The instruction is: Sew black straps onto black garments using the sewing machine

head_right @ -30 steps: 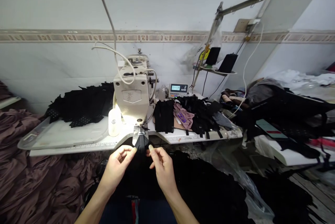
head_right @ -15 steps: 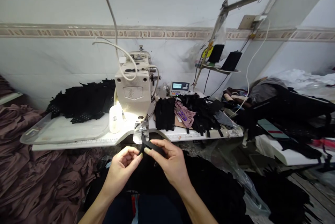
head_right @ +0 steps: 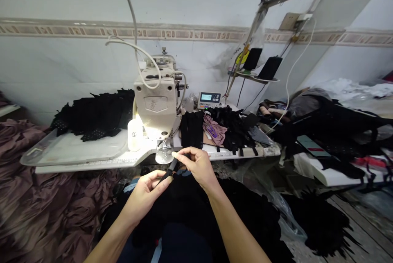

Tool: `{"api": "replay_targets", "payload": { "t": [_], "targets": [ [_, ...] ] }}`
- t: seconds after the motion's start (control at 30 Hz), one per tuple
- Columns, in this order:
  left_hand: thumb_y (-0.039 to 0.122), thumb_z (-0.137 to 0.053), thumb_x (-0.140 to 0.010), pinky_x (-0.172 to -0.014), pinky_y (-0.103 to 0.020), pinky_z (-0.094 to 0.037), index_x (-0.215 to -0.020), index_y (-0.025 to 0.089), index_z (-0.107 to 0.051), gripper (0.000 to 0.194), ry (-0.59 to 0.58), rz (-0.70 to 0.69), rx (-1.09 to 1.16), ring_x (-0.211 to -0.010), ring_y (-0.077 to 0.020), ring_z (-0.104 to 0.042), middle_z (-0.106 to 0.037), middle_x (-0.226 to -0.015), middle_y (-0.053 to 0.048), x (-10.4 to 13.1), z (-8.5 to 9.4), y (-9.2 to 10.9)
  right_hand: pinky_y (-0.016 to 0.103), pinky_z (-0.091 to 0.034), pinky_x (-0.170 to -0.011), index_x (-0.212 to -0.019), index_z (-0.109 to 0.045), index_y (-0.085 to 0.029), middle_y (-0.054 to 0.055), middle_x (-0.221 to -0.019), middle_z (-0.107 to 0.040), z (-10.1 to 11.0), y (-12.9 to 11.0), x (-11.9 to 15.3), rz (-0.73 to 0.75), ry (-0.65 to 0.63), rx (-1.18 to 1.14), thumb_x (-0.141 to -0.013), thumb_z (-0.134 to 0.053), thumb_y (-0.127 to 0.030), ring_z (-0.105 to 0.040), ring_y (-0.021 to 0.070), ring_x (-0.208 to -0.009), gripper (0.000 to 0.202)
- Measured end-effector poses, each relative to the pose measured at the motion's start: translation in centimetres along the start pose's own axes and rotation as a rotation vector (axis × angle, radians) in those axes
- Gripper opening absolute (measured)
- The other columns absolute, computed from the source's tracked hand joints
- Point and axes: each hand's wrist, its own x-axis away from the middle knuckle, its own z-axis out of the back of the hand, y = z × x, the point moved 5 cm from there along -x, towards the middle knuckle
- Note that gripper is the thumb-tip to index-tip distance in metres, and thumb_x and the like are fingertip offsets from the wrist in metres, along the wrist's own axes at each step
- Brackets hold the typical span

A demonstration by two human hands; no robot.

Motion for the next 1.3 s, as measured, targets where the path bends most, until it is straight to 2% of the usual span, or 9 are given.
{"api": "replay_targets", "payload": {
  "t": [0.13, 0.3, 0.4, 0.57, 0.67, 0.77, 0.87, 1.13, 1.3],
  "targets": [
    [0.062, -0.077, -0.09, -0.05, -0.022, -0.039, -0.121, 0.017, -0.079, 0.055, -0.057, -0.005, -0.051, -0.05, -0.0119, -0.052, -0.058, -0.056, 0.005, 0.3, -0.1, -0.2, 0.027, -0.046, -0.051, -0.078, -0.082, -0.02, 0.0, -0.063, -0.068, -0.3, -0.7, 0.8, 0.039, -0.1, 0.025, -0.077, -0.091, -0.048, -0.054, 0.0138, -0.052, 0.029],
    [0.054, -0.077, -0.093, -0.069, -0.03, -0.057, -0.104, 0.017, -0.084, 0.04, 0.052, -0.135, -0.032, -0.077, -0.0227, -0.072, -0.079, -0.084, -0.006, -0.1, 0.2, 0.6, 0.027, -0.044, -0.049, -0.08, -0.082, -0.02, 0.001, -0.063, -0.07, 0.0, 0.1, 0.0, 0.049, -0.037, 0.047, -0.077, -0.09, -0.048, -0.056, 0.0149, -0.052, 0.03],
    [0.049, -0.076, -0.094, -0.08, -0.032, -0.058, -0.103, 0.018, -0.084, 0.034, 0.138, -0.21, -0.092, -0.089, -0.0252, -0.075, -0.082, -0.095, -0.007, -0.9, 0.6, 1.3, 0.028, -0.048, -0.051, -0.082, -0.083, -0.019, 0.004, -0.067, -0.075, -0.3, 1.3, -1.6, 0.075, 0.018, 0.058, -0.078, -0.09, -0.05, -0.063, 0.0178, -0.057, 0.032],
    [0.043, -0.068, -0.101, -0.072, -0.028, -0.058, -0.095, 0.019, -0.081, 0.028, 0.355, -0.416, -0.501, -0.078, -0.0212, -0.073, -0.078, -0.085, -0.005, -0.9, 1.6, 2.6, 0.032, -0.056, -0.065, -0.083, -0.082, -0.018, 0.008, -0.08, -0.082, -0.7, 2.9, -4.0, 0.143, 0.033, 0.05, -0.079, -0.087, -0.045, -0.073, 0.0229, -0.07, 0.028],
    [0.035, -0.063, -0.105, -0.077, -0.031, -0.062, -0.111, 0.02, -0.078, 0.022, 0.471, -0.651, -0.797, -0.087, -0.0226, -0.076, -0.077, -0.097, -0.008, 0.4, 1.5, 3.3, 0.033, -0.056, -0.067, -0.084, -0.083, -0.019, 0.009, -0.081, -0.083, -0.6, 3.3, -4.8, 0.186, 0.053, 0.111, -0.081, -0.084, -0.042, -0.074, 0.0246, -0.073, 0.024],
    [0.024, -0.055, -0.109, -0.088, -0.032, -0.066, -0.141, 0.023, -0.067, 0.034, 0.467, -0.859, -1.085, -0.109, -0.0247, -0.078, -0.076, -0.127, -0.012, 1.4, 0.3, 3.3, 0.034, -0.057, -0.071, -0.085, -0.084, -0.02, 0.009, -0.085, -0.084, -0.6, 3.2, -5.8, 0.232, 0.073, 0.202, -0.082, -0.08, -0.039, -0.076, 0.0261, -0.077, 0.02],
    [0.022, -0.056, -0.109, -0.093, -0.033, -0.067, -0.15, 0.022, -0.06, 0.041, 0.409, -0.959, -1.301, -0.115, -0.026, -0.078, -0.074, -0.137, -0.013, 1.6, -0.9, 3.1, 0.036, -0.058, -0.078, -0.085, -0.085, -0.021, 0.008, -0.088, -0.085, -1.0, 3.0, -7.0, 0.254, 0.075, 0.261, -0.08, -0.079, -0.034, -0.078, 0.0273, -0.082, 0.014],
    [0.028, -0.054, -0.11, -0.082, -0.033, -0.068, -0.145, 0.013, -0.06, 0.038, 0.523, -0.89, -1.454, -0.111, -0.0282, -0.079, -0.073, -0.137, -0.018, -0.1, -1.7, 3.2, 0.035, -0.054, -0.075, -0.08, -0.083, -0.023, 0.008, -0.086, -0.084, -2.3, 2.5, -9.6, 0.257, 0.087, 0.358, -0.075, -0.075, -0.02, -0.077, 0.0299, -0.085, 0.011],
    [0.032, -0.054, -0.11, -0.077, -0.029, -0.068, -0.144, 0.012, -0.061, 0.039, 0.515, -0.829, -1.453, -0.102, -0.0251, -0.081, -0.071, -0.14, -0.017, -1.2, -1.7, 3.2, 0.034, -0.052, -0.073, -0.08, -0.082, -0.023, 0.007, -0.087, -0.083, -2.4, 3.1, -10.6, 0.246, 0.122, 0.333, -0.072, -0.073, -0.022, -0.075, 0.029, -0.086, 0.012]
  ]
}}
